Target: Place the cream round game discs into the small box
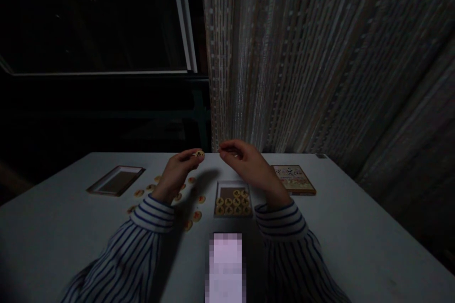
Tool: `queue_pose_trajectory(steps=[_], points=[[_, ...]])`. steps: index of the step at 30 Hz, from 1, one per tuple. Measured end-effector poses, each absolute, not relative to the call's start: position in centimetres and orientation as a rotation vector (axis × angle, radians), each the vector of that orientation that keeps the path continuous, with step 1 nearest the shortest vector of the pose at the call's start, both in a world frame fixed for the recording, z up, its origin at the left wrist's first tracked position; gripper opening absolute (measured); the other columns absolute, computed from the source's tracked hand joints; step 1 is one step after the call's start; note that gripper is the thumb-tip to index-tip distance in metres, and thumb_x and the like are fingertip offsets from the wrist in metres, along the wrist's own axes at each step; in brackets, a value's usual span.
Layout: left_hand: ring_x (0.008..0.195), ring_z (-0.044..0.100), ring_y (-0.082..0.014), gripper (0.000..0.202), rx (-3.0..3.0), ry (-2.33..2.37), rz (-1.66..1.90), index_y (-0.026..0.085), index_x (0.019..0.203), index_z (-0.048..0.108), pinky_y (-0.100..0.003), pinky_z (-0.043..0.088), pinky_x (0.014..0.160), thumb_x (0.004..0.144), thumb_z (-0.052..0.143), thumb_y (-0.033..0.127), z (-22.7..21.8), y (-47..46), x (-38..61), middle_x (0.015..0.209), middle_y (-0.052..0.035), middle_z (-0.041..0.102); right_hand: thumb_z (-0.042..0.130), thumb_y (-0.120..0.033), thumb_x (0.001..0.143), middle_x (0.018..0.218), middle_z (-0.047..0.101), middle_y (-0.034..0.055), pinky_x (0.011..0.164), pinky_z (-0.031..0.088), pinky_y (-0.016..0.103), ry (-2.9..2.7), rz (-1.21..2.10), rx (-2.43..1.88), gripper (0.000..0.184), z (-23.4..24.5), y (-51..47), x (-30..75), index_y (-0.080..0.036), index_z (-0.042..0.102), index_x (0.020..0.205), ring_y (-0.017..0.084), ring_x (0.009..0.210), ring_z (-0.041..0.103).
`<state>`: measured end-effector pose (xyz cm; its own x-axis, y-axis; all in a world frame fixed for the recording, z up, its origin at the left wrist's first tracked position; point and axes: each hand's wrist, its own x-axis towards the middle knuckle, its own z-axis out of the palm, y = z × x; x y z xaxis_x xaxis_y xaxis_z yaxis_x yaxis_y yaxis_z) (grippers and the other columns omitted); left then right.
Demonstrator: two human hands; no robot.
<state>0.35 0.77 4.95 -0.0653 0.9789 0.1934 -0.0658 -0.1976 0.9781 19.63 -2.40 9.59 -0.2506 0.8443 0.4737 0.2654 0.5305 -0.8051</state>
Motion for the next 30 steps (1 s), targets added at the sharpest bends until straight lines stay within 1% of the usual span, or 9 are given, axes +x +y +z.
queue_pose_trajectory(steps=[6, 12, 18, 22, 27, 30], points=[[0.064, 0.05, -0.0102, 0.04, 1.323, 1.073, 1.361, 0.014, 0.092, 0.068, -0.023, 0.039, 0.061, 0.06, 0.071, 0.038, 5.4, 0.9, 2.1, 0.072, -0.0027, 0.063, 0.054, -0.027, 0.08, 0.094, 0.066, 0.005, 0.077, 0.046, 0.031, -1.827, 0.648, -1.033, 0.02, 9.1, -1.8, 19.9, -0.018, 0.06, 0.097, 0.015, 0.087, 0.06], [0.067, 0.051, -0.011, 0.037, 1.368, 1.013, 1.282, 0.015, 0.092, 0.069, -0.024, 0.04, 0.064, 0.064, 0.068, 0.039, 5.1, 0.6, 2.4, 0.083, -0.0055, 0.067, 0.052, -0.022, 0.08, 0.091, 0.066, 0.0036, 0.072, 0.044, 0.028, -1.978, 0.549, -1.082, 0.019, 8.0, -1.0, 19.7, -0.019, 0.064, 0.094, 0.014, 0.083, 0.059], [0.065, 0.051, -0.0108, 0.033, 1.439, 0.983, 1.234, 0.015, 0.094, 0.069, -0.024, 0.04, 0.063, 0.07, 0.063, 0.037, 5.2, 0.3, 2.7, 0.082, -0.0058, 0.068, 0.053, -0.022, 0.08, 0.088, 0.066, 0.0019, 0.069, 0.042, 0.025, -2.065, 0.499, -1.061, 0.024, 7.3, -0.9, 19.1, -0.019, 0.061, 0.102, 0.012, 0.078, 0.058], [0.066, 0.054, -0.0117, 0.033, 1.458, 0.965, 1.214, 0.015, 0.094, 0.069, -0.024, 0.041, 0.063, 0.071, 0.061, 0.038, 5.1, 0.3, 2.9, 0.08, -0.0055, 0.069, 0.057, -0.023, 0.077, 0.088, 0.066, 0.0012, 0.066, 0.042, 0.024, -2.086, 0.438, -1.078, 0.023, 7.2, -1.0, 18.9, -0.019, 0.062, 0.1, 0.012, 0.077, 0.058], [0.075, 0.059, -0.0138, 0.033, 1.311, 0.894, 1.231, 0.013, 0.093, 0.068, -0.028, 0.045, 0.073, 0.067, 0.066, 0.033, 5.2, 0.2, 3.1, 0.083, -0.0061, 0.069, 0.054, -0.025, 0.08, 0.091, 0.066, 0.0012, 0.072, 0.042, 0.027, -2.109, 0.345, -1.117, 0.024, 7.3, -1.2, 18.9, -0.021, 0.06, 0.103, 0.013, 0.081, 0.058], [0.075, 0.061, -0.0139, 0.032, 1.227, 0.88, 1.233, 0.012, 0.089, 0.067, -0.029, 0.046, 0.076, 0.065, 0.069, 0.032, 5.3, 0.1, 3.0, 0.083, -0.0073, 0.069, 0.052, -0.025, 0.081, 0.093, 0.065, 0.0022, 0.074, 0.041, 0.028, -2.123, 0.292, -1.142, 0.024, 7.5, -1.4, 19.0, -0.021, 0.06, 0.104, 0.015, 0.084, 0.058]])
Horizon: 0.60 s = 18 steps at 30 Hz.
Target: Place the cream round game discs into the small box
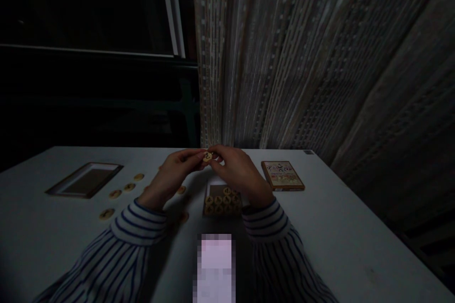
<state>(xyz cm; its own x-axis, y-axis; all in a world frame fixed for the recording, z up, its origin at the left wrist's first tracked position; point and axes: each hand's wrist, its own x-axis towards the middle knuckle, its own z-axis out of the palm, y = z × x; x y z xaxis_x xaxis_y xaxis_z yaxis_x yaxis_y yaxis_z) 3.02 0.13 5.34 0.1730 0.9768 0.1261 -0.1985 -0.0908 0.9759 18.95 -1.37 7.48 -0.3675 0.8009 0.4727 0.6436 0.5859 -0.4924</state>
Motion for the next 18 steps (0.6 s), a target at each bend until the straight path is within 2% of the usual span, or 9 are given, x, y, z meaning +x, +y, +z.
queue_pose_trajectory(steps=[11, 18], points=[[0.069, 0.06, -0.0138, 0.029, 1.304, 0.928, 1.181, 0.01, 0.084, 0.069, -0.03, 0.047, 0.072, 0.063, 0.07, 0.031, 5.37, 0.21, 2.64, 0.078, -0.0075, 0.068, 0.055, -0.031, 0.08, 0.095, 0.064, 0.0049, 0.076, 0.04, 0.03, -2.22, 0.1, -1.205, 0.026, 7.24, -1.33, 18.72, -0.019, 0.059, 0.103, 0.018, 0.087, 0.056], [0.062, 0.058, -0.0128, 0.022, 1.391, 1.014, 1.13, 0.01, 0.079, 0.068, -0.026, 0.046, 0.064, 0.065, 0.066, 0.027, 4.85, 0.4, 2.92, 0.07, -0.0055, 0.066, 0.054, -0.029, 0.08, 0.097, 0.064, 0.0058, 0.08, 0.038, 0.031, -2.333, 0.006, -1.239, 0.026, 7.03, -1.3, 18.63, -0.018, 0.06, 0.103, 0.019, 0.091, 0.055]])
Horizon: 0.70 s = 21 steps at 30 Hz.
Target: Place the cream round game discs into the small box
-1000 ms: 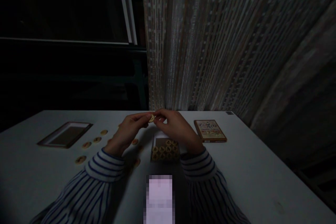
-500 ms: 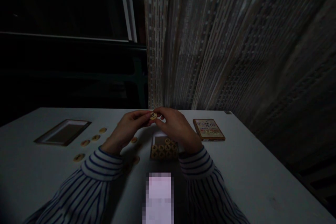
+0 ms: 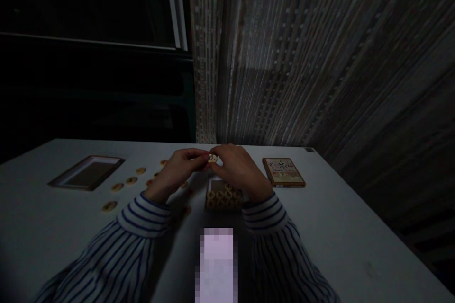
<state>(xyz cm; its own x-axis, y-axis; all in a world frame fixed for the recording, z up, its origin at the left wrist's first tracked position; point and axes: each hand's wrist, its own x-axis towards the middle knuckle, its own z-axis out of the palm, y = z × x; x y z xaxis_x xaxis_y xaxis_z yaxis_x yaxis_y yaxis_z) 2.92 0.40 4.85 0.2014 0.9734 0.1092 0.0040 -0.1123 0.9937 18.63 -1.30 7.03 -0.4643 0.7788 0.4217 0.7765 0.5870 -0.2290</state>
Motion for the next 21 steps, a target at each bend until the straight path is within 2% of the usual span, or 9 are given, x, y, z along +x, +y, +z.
queue_pose_trajectory(steps=[5, 9, 12, 16, 21], points=[[0.065, 0.061, -0.0161, 0.025, 1.509, 1.145, 1.104, 0.011, 0.088, 0.065, -0.027, 0.046, 0.061, 0.07, 0.059, 0.027, 4.1, 1.1, 2.4, 0.072, -0.0067, 0.066, 0.051, -0.031, 0.08, 0.096, 0.065, 0.0057, 0.075, 0.039, 0.029, -2.409, 0.005, -1.313, 0.03, 6.7, -1.0, 18.9, -0.018, 0.06, 0.106, 0.019, 0.087, 0.057], [0.079, 0.062, -0.0219, 0.033, 1.913, 1.467, 1.07, 0.014, 0.098, 0.063, -0.032, 0.045, 0.072, 0.074, 0.055, 0.033, 3.8, 1.3, 1.4, 0.085, -0.011, 0.068, 0.051, -0.032, 0.079, 0.096, 0.066, 0.0076, 0.073, 0.039, 0.028, -2.483, 0.049, -1.482, 0.031, 5.9, -0.4, 19.3, -0.018, 0.061, 0.106, 0.02, 0.088, 0.058], [0.089, 0.06, -0.0255, 0.034, 2.169, 1.637, 0.844, 0.015, 0.101, 0.063, -0.034, 0.042, 0.079, 0.077, 0.05, 0.035, 4.0, 1.1, 0.6, 0.093, -0.0123, 0.068, 0.05, -0.031, 0.079, 0.095, 0.066, 0.0091, 0.071, 0.04, 0.028, -2.565, 0.072, -1.583, 0.029, 5.0, 0.0, 19.4, -0.018, 0.063, 0.101, 0.021, 0.087, 0.059], [0.088, 0.061, -0.0252, 0.038, 2.26, 1.709, 0.639, 0.015, 0.106, 0.061, -0.033, 0.043, 0.077, 0.078, 0.047, 0.036, 4.2, 1.2, -0.2, 0.094, -0.0123, 0.067, 0.049, -0.029, 0.077, 0.093, 0.067, 0.0096, 0.068, 0.04, 0.029, -2.678, 0.067, -1.635, 0.026, 3.9, 0.5, 19.2, -0.018, 0.065, 0.095, 0.022, 0.086, 0.06], [0.087, 0.061, -0.0253, 0.042, 2.255, 1.699, 0.636, 0.014, 0.11, 0.058, -0.033, 0.043, 0.075, 0.078, 0.047, 0.039, 4.2, 1.6, -0.9, 0.094, -0.013, 0.068, 0.049, -0.028, 0.075, 0.093, 0.066, 0.0103, 0.066, 0.04, 0.027, -2.731, 0.096, -1.722, 0.026, 2.8, 0.8, 18.7, -0.018, 0.066, 0.094, 0.022, 0.085, 0.06]])
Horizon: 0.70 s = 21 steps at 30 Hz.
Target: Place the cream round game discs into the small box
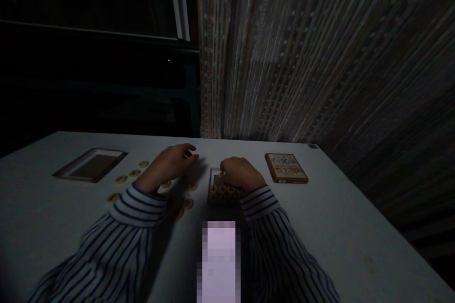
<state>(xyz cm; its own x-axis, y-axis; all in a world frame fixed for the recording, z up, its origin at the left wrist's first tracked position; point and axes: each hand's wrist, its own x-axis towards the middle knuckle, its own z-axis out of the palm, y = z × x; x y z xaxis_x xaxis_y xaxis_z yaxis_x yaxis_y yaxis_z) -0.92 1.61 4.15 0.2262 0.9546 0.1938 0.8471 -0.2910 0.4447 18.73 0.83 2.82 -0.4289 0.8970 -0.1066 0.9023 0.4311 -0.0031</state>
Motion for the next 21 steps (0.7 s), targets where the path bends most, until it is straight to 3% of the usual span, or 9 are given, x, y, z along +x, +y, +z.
queue_pose_trajectory(steps=[21], points=[[0.09, 0.059, -0.0275, 0.043, 2.336, 1.737, 0.464, 0.016, 0.112, 0.057, -0.036, 0.042, 0.077, 0.078, 0.045, 0.041, 3.97, 1.46, -1.41, 0.101, -0.0133, 0.065, 0.049, -0.028, 0.074, 0.093, 0.067, 0.0081, 0.065, 0.04, 0.029, 2.594, -0.115, 1.566, 0.027, 1.86, 1.19, 18.8, -0.023, 0.066, 0.095, 0.022, 0.083, 0.06]])
